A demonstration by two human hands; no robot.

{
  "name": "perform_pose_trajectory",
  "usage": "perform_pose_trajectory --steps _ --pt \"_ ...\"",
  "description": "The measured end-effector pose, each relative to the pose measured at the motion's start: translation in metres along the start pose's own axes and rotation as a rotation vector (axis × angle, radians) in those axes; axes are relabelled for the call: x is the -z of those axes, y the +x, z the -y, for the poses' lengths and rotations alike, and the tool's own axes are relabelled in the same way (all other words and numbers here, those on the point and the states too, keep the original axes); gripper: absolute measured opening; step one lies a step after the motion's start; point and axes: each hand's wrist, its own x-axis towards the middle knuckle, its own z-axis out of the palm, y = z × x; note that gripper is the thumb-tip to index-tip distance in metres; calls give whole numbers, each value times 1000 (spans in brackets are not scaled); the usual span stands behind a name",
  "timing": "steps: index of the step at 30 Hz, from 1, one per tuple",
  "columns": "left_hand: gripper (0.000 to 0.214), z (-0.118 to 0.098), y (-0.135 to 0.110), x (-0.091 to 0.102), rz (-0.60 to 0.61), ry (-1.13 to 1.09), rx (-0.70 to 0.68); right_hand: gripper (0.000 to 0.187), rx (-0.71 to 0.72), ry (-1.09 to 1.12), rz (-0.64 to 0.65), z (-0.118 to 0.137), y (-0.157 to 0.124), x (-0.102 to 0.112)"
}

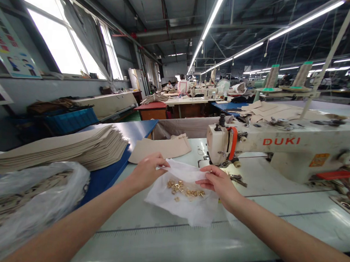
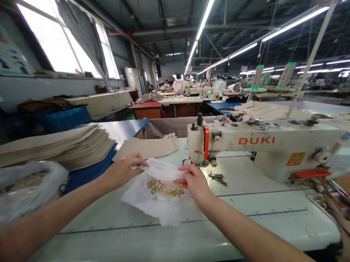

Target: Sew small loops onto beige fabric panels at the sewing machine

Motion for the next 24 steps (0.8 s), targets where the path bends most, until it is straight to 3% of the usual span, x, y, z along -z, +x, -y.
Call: perform_pose_trajectory --steps 4,6,9,12,14,17,24 --pt "19 6 3 -4 -31 -37 50 21 39 -63 52 -5 0 3" --pt "23 7 5 -3 -40 -67 83 33 111 -148 84 -8 1 5" --pt "26 6 8 -2 -61 -117 133 48 324 -418 66 -9 4 6" --pt "30 5 12 -4 -73 -185 162 41 569 -717 46 -6 7 5" --pt "31 5 15 -6 -78 -234 174 35 650 -830 67 -3 9 5" --pt "30 7 17 -9 -100 -291 187 24 688 -882 80 1 12 4" --pt "30 0 16 -4 -167 -351 199 27 677 -830 21 10 12 4"
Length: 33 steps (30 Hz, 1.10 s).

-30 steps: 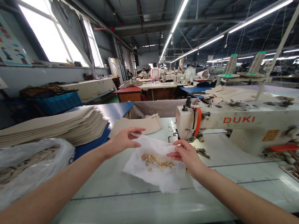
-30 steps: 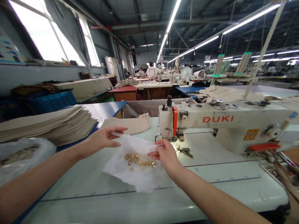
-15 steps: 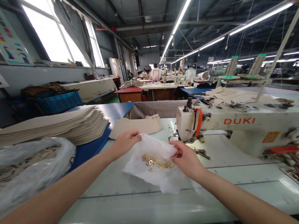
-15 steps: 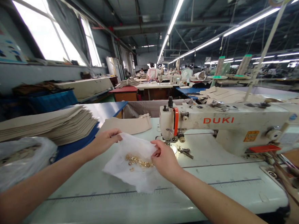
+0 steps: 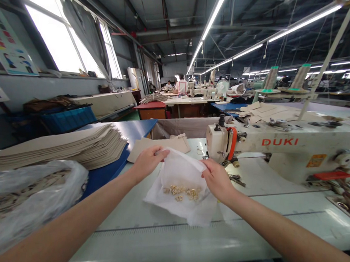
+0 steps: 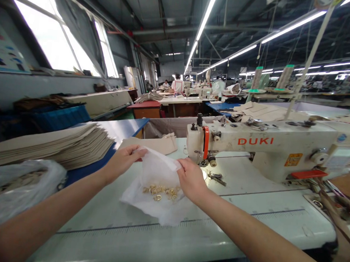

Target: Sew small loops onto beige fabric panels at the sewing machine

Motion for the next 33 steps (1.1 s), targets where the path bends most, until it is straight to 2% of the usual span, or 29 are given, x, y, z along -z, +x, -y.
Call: perform_pose_trajectory --steps 4,8,15,17,20,21,23,25,27,30,33 --pt "29 -6 0 1 -56 -25 -5 29 -28 126 -30 4 5 3" --pt "28 -14 1 1 -100 -62 -23 21 -74 280 -40 7 10 0" --pt "27 -25 -1 -1 -93 -213 -43 21 -17 389 0 23 7 -2" --pt "27 -29 -6 -5 -51 -309 -41 23 -25 462 3 28 6 -4" --pt "26 -41 -18 -14 81 -450 -38 53 -23 606 50 33 10 -7" --pt "25 -46 -22 -16 131 -476 -37 57 -6 633 72 34 12 -9" --pt "22 -55 -28 -20 202 -498 -41 46 36 626 88 35 16 -10" --pt "22 -60 -32 -19 213 -490 -64 29 34 570 64 33 20 -11" --pt "24 -59 -34 -14 155 -479 -101 19 -20 548 33 30 20 -12" --pt "35 -44 -39 -4 43 -389 -102 8 -124 643 -2 27 17 -12" --pt "44 -25 -49 0 43 -332 91 20 -241 831 13 33 12 -13"
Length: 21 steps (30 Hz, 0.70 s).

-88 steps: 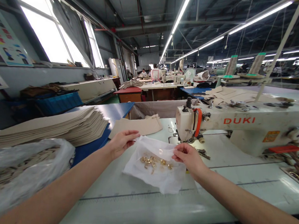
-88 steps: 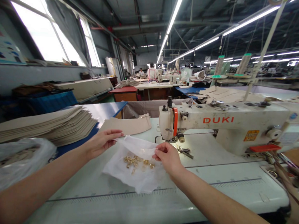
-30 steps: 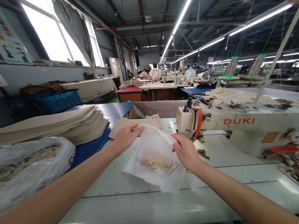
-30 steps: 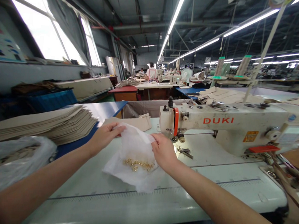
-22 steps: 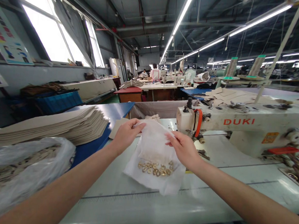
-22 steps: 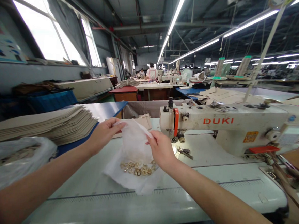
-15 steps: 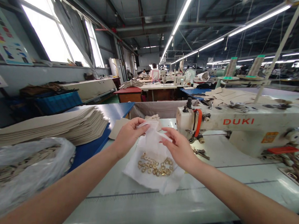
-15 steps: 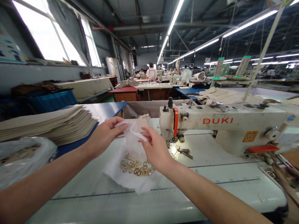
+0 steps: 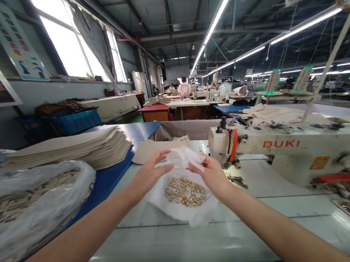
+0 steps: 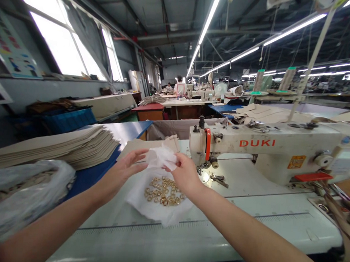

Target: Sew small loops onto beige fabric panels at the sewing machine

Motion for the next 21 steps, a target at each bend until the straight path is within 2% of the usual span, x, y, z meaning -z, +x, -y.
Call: perform_pose_trajectory --steps 3,5,8,9,12,14,18,21 --pt "48 11 -9 -7 39 -227 252 26 -116 196 34 3 -5 -10" --pt "46 12 -14 -20 71 -437 312 24 -170 240 37 0 -8 -18" --pt "47 13 -18 -41 46 -585 238 9 -222 171 23 -15 -11 -30" --pt "49 14 -19 -47 13 -564 200 5 -234 143 19 -21 -12 -33" --pt "56 24 -20 -55 -102 -398 147 9 -261 88 41 -31 -18 -44" --pt "48 29 -20 -53 -170 -337 151 9 -276 79 85 -30 -24 -49" --pt "26 31 -21 -42 -260 -368 154 10 -279 111 190 -22 -37 -52" --pt "22 27 -24 -34 -327 -414 163 20 -250 113 162 -25 -42 -47"
